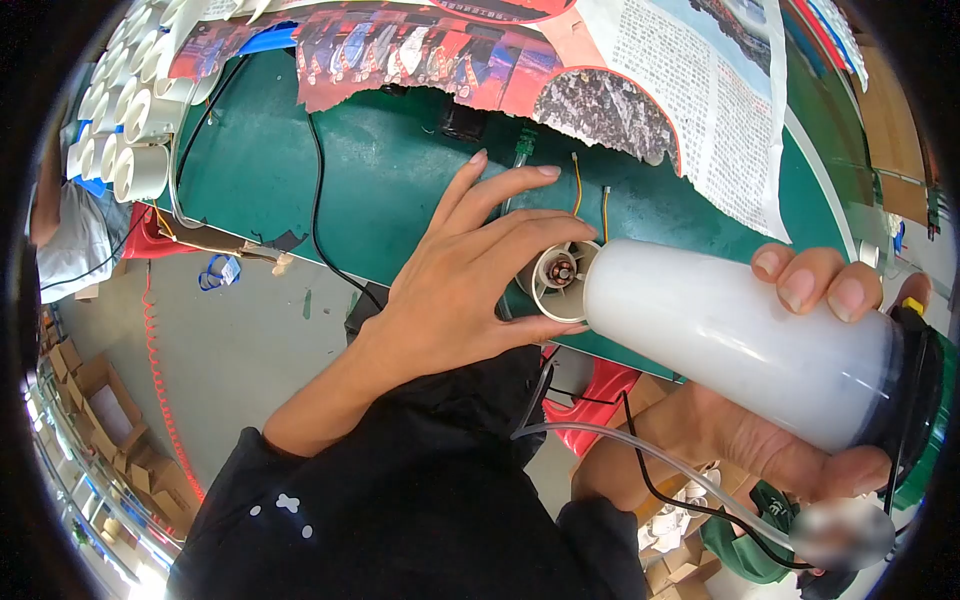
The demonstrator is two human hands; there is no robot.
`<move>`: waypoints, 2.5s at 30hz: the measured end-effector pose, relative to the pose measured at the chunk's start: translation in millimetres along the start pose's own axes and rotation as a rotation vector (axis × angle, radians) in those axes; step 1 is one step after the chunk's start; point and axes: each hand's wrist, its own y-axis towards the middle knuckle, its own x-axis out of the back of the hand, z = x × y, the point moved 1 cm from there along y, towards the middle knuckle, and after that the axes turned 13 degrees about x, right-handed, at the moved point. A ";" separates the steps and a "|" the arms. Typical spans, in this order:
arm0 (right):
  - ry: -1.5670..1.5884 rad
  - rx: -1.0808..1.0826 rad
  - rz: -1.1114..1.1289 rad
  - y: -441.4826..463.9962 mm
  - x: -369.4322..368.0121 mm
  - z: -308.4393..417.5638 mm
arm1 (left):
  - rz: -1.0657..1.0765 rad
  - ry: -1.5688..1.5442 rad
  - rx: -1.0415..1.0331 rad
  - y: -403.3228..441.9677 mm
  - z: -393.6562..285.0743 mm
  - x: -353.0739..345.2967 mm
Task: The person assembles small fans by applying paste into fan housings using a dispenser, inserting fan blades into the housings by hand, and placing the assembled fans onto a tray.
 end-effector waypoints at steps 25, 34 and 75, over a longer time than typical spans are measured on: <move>-0.115 0.100 -0.058 2.4 56.3 27.3 | 0.015 0.332 -0.118 -3.6 -9.0 -10.1; -0.121 0.104 -0.042 0.3 54.6 27.8 | 0.020 0.315 -0.101 -3.5 -10.6 -9.6; -1.950 -0.400 0.185 -24.7 126.0 34.3 | -0.117 0.026 0.004 -7.5 -1.1 0.5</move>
